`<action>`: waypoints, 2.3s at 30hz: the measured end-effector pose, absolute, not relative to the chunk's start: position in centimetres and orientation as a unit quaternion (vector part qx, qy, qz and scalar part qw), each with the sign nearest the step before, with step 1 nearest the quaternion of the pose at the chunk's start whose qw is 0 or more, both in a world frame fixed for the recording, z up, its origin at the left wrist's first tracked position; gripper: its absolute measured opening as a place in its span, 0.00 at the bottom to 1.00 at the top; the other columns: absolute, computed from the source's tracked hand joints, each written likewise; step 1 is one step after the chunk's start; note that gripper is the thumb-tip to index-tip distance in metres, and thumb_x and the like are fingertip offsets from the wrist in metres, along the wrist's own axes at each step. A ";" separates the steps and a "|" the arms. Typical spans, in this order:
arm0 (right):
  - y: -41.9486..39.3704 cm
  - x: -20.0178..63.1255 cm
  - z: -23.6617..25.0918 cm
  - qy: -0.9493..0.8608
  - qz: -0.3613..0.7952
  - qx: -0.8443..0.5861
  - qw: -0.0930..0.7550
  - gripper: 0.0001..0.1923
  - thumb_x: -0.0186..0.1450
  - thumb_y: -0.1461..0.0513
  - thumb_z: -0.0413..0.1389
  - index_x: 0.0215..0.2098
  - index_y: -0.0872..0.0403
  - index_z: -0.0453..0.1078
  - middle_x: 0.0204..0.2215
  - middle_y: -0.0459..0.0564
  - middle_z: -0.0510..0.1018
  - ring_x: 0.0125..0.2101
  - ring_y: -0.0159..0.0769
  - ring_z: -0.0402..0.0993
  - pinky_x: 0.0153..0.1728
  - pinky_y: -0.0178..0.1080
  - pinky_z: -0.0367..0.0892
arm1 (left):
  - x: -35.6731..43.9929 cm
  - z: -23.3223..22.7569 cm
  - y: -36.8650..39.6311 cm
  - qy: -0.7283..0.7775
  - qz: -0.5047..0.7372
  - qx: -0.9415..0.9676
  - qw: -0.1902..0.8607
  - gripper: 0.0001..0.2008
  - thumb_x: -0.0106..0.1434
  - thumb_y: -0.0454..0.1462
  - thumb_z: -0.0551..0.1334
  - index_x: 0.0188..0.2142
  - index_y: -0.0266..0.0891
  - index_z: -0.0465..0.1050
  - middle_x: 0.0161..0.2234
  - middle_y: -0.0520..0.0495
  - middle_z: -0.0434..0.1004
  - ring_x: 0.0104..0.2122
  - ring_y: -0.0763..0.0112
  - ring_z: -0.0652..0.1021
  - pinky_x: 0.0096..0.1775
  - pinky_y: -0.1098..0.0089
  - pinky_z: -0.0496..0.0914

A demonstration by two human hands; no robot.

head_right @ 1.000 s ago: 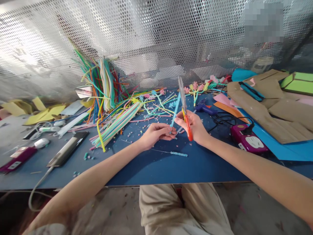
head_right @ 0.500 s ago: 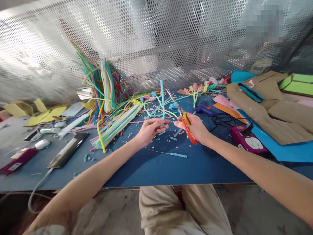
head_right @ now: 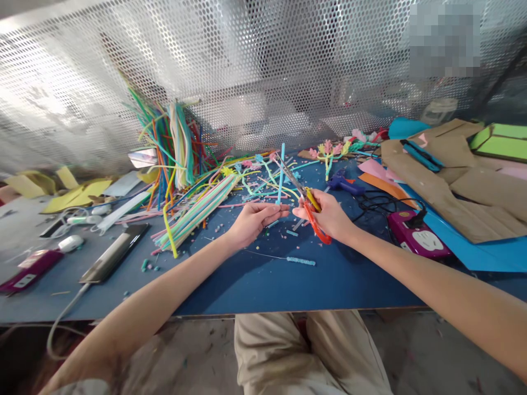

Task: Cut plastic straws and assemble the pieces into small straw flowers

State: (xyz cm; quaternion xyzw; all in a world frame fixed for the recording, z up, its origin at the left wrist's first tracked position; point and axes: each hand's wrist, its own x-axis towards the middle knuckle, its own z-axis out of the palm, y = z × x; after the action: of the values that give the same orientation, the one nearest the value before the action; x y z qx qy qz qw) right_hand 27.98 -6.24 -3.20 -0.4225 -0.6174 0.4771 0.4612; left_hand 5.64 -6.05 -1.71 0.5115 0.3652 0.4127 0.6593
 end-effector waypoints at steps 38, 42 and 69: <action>-7.5 26.9 -2.2 -0.581 0.461 -0.433 0.512 0.18 0.54 0.52 0.69 0.30 0.52 0.67 0.23 0.41 0.66 0.23 0.28 0.60 0.24 0.35 0.58 | 6.2 -1.5 -7.2 0.349 0.249 0.543 0.722 0.17 0.61 0.44 0.70 0.45 0.35 0.79 0.46 0.34 0.82 0.42 0.59 0.84 0.46 0.61 0.78; -7.5 26.9 -2.3 -0.578 0.470 -0.430 0.510 0.17 0.54 0.53 0.69 0.30 0.52 0.67 0.23 0.40 0.66 0.22 0.28 0.60 0.24 0.35 0.59 | 6.2 -1.5 -7.2 0.344 0.245 0.551 0.720 0.18 0.61 0.44 0.70 0.46 0.34 0.79 0.46 0.33 0.82 0.42 0.59 0.84 0.46 0.62 0.78; -7.0 28.6 -1.8 -0.701 0.381 -0.474 0.372 0.21 0.56 0.47 0.66 0.34 0.51 0.66 0.29 0.45 0.72 0.28 0.35 0.68 0.32 0.38 0.65 | 3.5 0.9 -4.8 0.376 0.484 0.551 0.566 0.16 0.59 0.44 0.71 0.41 0.34 0.79 0.39 0.40 0.84 0.35 0.66 0.85 0.39 0.70 0.80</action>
State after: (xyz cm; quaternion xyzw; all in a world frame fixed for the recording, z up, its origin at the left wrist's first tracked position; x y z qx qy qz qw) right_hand 28.58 -6.99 -1.80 -0.4743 -0.7013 0.3807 0.3718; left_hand 3.47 -4.75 0.93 0.5512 0.3760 0.4845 0.5657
